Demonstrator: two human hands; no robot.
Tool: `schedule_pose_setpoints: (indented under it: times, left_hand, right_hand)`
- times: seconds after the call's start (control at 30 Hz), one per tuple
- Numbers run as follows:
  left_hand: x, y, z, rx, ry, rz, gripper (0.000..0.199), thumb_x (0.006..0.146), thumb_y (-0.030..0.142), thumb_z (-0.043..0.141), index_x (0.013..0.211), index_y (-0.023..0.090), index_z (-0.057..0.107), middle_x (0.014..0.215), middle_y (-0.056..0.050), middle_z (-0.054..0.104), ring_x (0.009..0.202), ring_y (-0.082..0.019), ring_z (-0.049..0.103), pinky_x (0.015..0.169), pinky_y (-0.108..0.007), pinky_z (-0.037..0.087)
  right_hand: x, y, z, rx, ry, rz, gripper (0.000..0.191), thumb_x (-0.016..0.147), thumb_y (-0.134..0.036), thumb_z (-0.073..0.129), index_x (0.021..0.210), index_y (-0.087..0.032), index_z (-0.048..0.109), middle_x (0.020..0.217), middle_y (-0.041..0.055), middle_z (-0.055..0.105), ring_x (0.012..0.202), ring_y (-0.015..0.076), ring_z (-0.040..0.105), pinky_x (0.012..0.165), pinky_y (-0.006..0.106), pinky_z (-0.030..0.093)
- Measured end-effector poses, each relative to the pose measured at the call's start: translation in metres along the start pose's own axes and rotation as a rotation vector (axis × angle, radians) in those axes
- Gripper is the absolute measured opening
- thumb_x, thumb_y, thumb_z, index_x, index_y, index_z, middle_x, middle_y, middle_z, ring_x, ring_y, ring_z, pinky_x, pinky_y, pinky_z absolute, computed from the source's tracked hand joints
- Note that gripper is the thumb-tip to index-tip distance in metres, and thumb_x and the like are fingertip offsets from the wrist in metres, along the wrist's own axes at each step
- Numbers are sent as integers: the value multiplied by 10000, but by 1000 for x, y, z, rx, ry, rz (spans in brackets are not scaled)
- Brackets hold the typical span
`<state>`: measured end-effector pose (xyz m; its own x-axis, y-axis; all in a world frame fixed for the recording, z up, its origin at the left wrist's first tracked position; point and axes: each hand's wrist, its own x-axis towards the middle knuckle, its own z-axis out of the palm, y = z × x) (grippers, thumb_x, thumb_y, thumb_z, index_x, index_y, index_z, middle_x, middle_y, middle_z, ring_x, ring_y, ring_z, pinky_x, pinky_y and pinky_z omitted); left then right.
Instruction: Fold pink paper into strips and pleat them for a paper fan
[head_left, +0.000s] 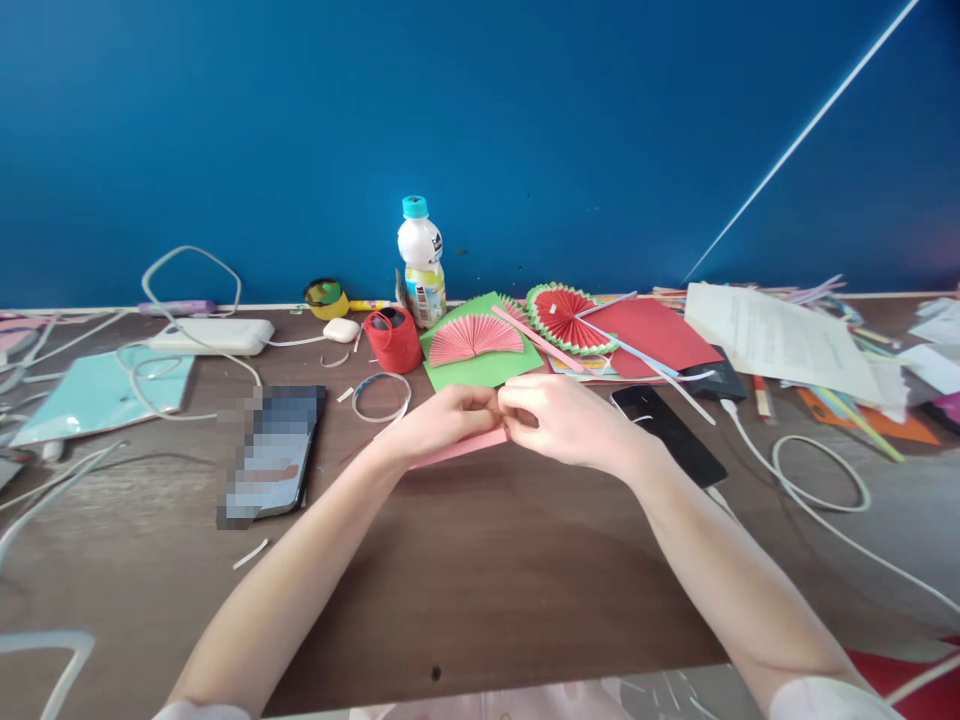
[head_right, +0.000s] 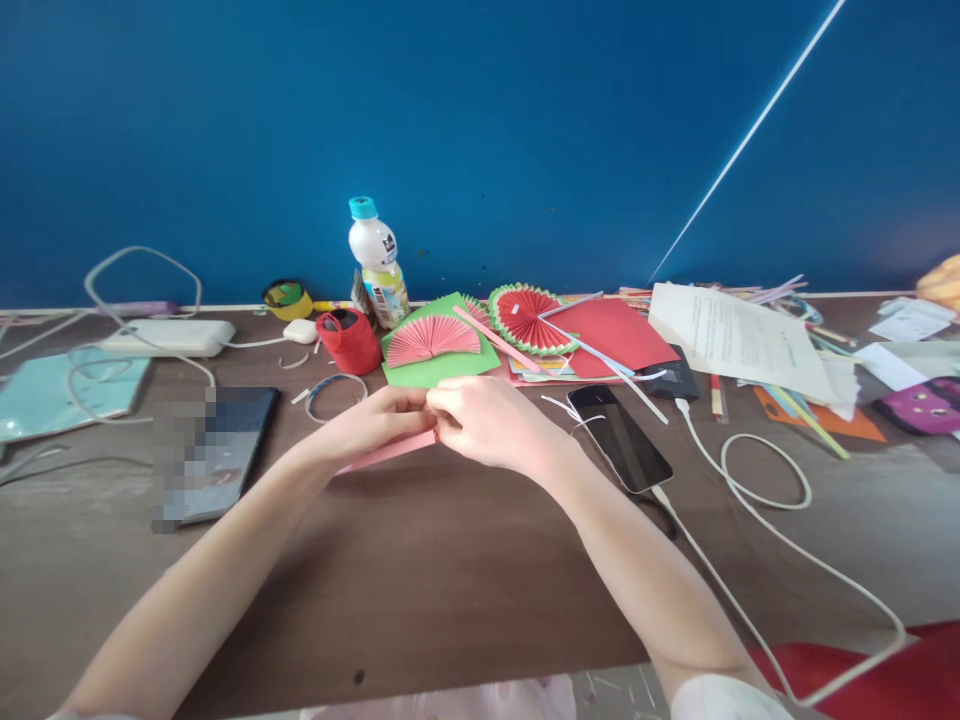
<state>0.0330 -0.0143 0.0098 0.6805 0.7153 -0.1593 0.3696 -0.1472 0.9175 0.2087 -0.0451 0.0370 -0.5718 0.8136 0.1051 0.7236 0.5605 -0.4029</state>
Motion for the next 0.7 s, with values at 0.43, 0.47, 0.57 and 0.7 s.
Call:
schedule_pose_setpoints:
  times: [0.43,0.47,0.57,0.7]
  left_hand:
    - [-9,14,-8,9,3,-103,239,740,380,539,748,161,632,687,5,594,603,-102,489,563,-221,366]
    - [-8,12,-9,48,47,-107,265,747,402,526,761,160,632,673,7,584,582,-99,478,548,-223,359]
    - [-3,5,-11,56,68,-90,291,754,418,510,832,162,627,729,-1,604,635,-111,513,593,-230,386]
    - [2,0,-12,-29,29,-65,266,698,345,575,886,161,613,779,-5,621,712,-124,547,650,-237,401]
  right_hand:
    - [-2,23,-9,101,243,42,167,842,-181,446,705,-180,542,706,10,545,625,118,451,607,254,347]
    - [-3,22,-11,167,238,58,164,852,-212,451,733,-184,561,734,10,571,639,120,474,618,255,360]
    - [-3,17,-13,323,225,100,172,858,-289,465,798,-190,592,808,18,611,701,132,526,640,260,389]
    - [-3,13,-12,468,151,88,151,828,-310,512,835,-189,602,840,19,625,750,137,552,690,264,411]
